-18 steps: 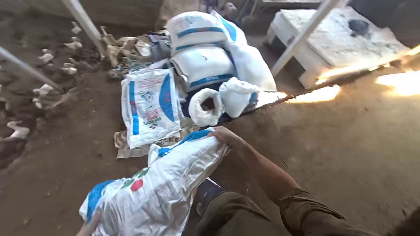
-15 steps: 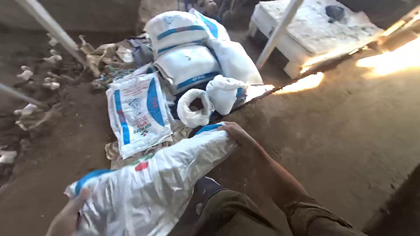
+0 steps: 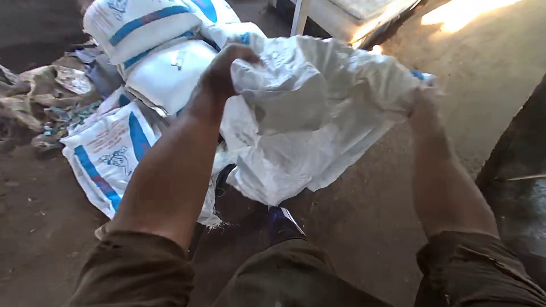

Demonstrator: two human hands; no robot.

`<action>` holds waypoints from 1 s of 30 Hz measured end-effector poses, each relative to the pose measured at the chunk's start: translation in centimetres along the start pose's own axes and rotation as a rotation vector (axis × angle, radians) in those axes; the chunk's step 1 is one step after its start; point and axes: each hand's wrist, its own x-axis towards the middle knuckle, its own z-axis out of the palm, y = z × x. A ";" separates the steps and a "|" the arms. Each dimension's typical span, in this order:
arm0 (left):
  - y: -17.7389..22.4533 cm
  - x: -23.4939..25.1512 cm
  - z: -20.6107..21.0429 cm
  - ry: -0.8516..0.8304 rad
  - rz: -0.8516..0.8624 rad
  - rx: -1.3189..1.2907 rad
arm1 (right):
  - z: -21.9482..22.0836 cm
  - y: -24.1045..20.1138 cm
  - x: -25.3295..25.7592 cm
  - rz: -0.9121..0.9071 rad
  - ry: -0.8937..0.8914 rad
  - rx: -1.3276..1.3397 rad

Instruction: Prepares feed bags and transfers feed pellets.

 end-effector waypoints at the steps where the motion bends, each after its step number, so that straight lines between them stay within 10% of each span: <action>1: 0.4 3.0 1.5 -0.035 -0.005 -0.019 | -1.6 -0.2 1.0 0.041 0.060 -0.049; 7: -1.1 15.1 6.3 -0.119 -0.016 0.345 | -9.8 2.3 1.0 0.081 0.261 -0.156; 12: -13.5 14.1 3.6 -0.296 -0.426 0.114 | -7.8 11.2 -8.0 0.570 0.187 -0.396; 17: -32.9 14.2 -2.8 -0.224 -0.928 0.314 | -0.5 27.9 -16.1 1.159 0.002 -0.420; 21: -44.7 14.0 -6.9 -0.046 -1.105 0.492 | 6.6 39.1 -19.3 1.300 -0.097 -0.461; 30: -63.7 9.7 -15.7 -0.069 -1.286 0.768 | 20.2 50.9 -24.4 1.543 -0.422 -0.807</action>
